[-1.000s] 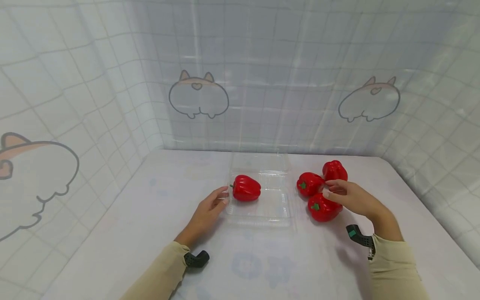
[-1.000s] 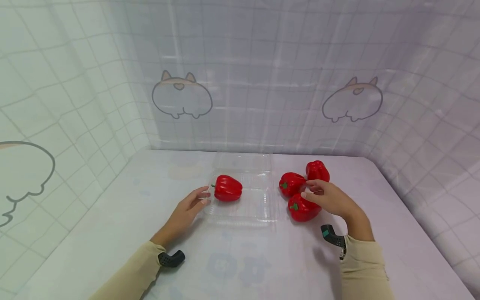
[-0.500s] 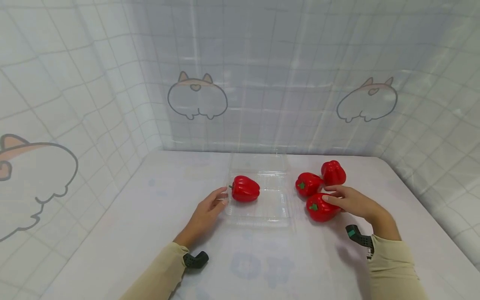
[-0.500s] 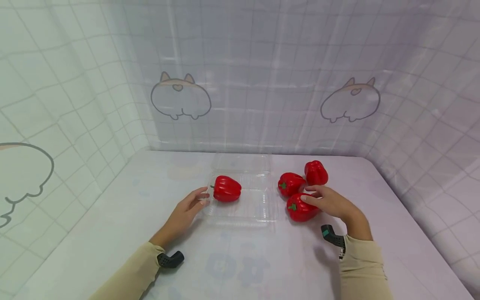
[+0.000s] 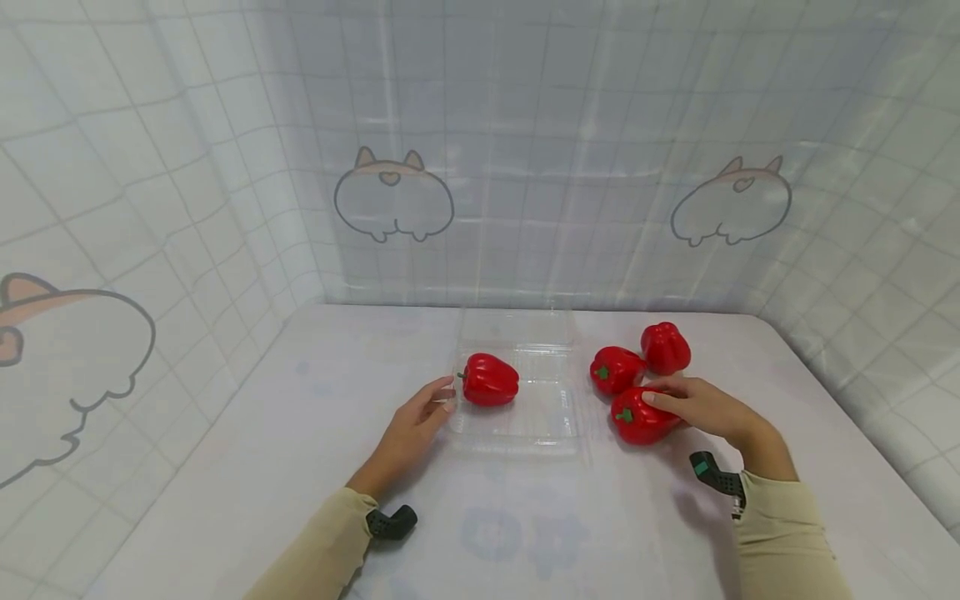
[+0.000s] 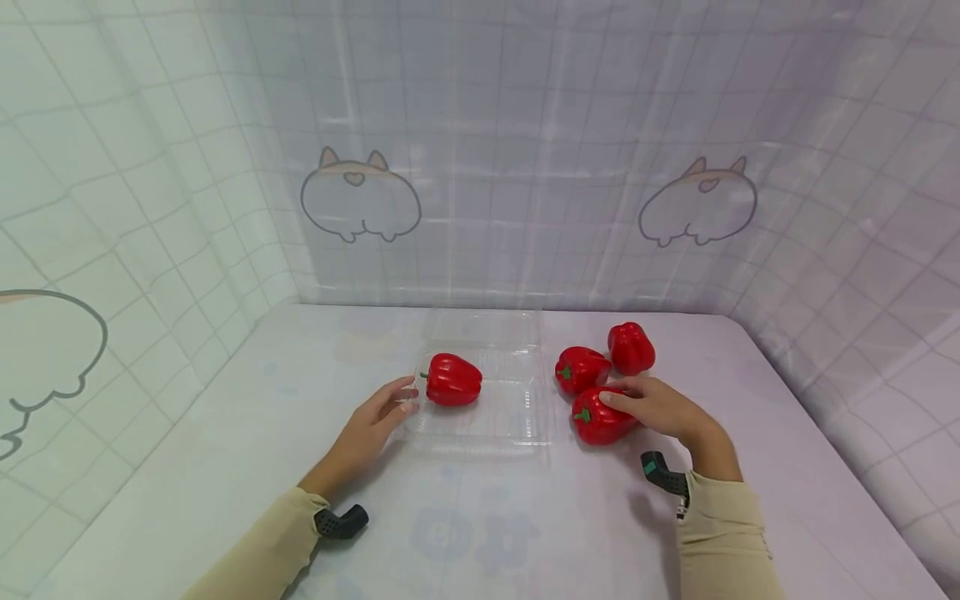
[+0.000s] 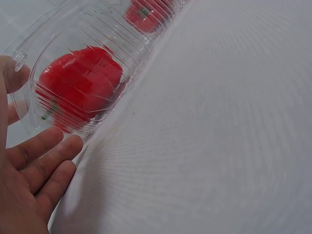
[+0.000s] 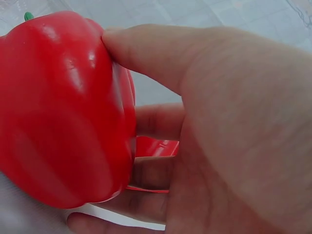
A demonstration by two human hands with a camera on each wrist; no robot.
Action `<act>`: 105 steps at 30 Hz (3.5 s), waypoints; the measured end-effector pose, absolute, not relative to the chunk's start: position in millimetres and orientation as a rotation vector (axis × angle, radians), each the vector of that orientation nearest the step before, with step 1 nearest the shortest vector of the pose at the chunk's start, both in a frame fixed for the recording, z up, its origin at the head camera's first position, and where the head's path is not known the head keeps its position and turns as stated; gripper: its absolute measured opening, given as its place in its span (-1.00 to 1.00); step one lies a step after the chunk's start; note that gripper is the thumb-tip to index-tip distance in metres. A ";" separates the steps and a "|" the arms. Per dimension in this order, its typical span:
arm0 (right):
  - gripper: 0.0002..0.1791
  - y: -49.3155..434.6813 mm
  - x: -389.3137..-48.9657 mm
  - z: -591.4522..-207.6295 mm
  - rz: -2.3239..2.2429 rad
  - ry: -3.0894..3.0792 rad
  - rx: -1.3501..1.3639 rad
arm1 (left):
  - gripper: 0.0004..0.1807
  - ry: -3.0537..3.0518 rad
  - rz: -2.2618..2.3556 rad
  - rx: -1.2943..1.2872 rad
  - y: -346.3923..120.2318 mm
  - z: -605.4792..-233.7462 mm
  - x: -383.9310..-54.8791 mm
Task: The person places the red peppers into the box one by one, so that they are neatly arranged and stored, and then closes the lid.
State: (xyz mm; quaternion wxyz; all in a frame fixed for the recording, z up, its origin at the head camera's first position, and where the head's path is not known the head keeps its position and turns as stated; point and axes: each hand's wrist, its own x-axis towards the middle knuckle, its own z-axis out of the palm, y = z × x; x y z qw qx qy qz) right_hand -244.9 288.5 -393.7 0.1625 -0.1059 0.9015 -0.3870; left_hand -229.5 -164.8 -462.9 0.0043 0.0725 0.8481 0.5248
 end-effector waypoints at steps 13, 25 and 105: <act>-0.38 286.7 -245.3 -395.3 -1.137 2.576 -0.285 | -0.47 2.671 1.636 0.242 -165.5 -464.5 -229.8; -0.34 287.0 -245.4 -395.0 -1.124 2.577 -0.251 | -0.46 2.661 1.640 0.242 -165.3 -464.9 -230.8; -0.24 275.0 -246.2 -386.6 -1.831 2.487 -0.204 | -0.47 2.659 1.645 0.250 -165.4 -464.1 -229.7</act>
